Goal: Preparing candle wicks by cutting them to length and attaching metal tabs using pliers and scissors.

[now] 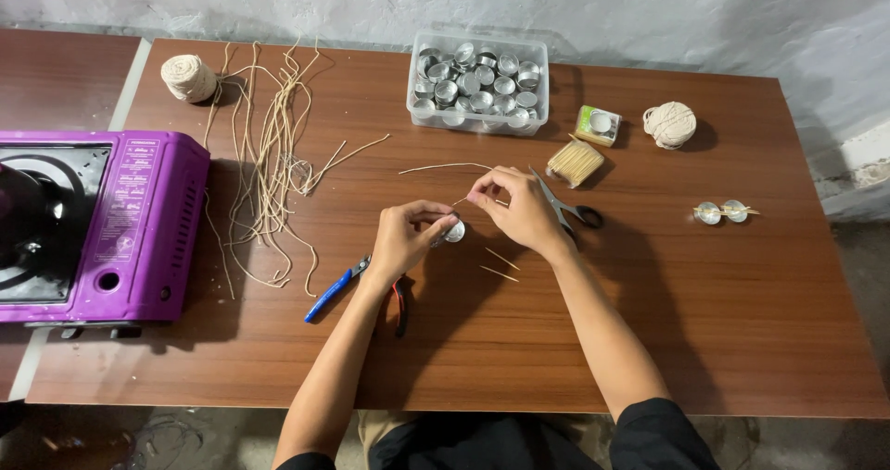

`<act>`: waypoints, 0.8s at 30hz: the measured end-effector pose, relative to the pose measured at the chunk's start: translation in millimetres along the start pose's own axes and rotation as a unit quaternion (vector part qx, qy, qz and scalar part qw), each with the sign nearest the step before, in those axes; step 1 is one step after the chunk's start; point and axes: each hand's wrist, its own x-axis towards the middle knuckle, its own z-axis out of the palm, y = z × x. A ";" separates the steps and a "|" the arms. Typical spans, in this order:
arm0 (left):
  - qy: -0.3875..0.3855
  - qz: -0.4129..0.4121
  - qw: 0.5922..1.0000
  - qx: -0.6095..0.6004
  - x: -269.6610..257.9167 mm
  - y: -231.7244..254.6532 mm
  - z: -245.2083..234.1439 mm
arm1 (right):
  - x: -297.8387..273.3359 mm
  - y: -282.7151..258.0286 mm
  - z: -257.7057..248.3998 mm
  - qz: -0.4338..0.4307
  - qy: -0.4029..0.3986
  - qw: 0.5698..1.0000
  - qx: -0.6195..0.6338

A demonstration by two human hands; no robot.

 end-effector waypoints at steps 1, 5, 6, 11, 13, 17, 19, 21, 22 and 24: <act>-0.001 0.000 1.000 0.000 1.2 -3.0 -1.2 | -0.8 6.7 2.2 0.000 0.000 1.000 -0.001; 0.029 0.001 0.999 0.039 10.2 -20.9 -7.4 | -8.4 39.2 3.4 0.027 0.028 0.999 -0.015; 0.043 -0.004 0.997 0.069 13.5 -26.7 -9.1 | -11.2 48.7 1.6 0.040 0.037 0.998 -0.038; 0.073 -0.039 0.985 0.153 26.9 -47.2 -24.6 | -38.1 85.5 -12.0 0.089 0.015 0.988 -0.123; 0.077 -0.051 0.978 0.188 29.4 -52.9 -29.6 | -51.3 97.0 -7.6 0.097 -0.004 0.982 -0.161; 0.088 -0.031 0.965 0.244 25.8 -46.0 -40.7 | -72.2 72.2 0.3 0.134 -0.069 0.978 -0.143; 0.095 -0.021 0.953 0.288 26.5 -50.4 -43.5 | -78.1 52.8 -0.5 0.152 -0.098 0.977 -0.111; 0.109 0.014 0.921 0.374 29.3 -65.8 -45.2 | -80.1 32.7 -2.8 0.148 -0.146 0.968 -0.141; 0.107 0.015 0.921 0.375 30.0 -70.8 -45.0 | -82.9 32.4 -0.8 0.149 -0.146 0.968 -0.140; 0.129 0.051 0.877 0.459 32.1 -81.0 -43.0 | -89.3 32.3 2.0 0.147 -0.172 0.953 -0.202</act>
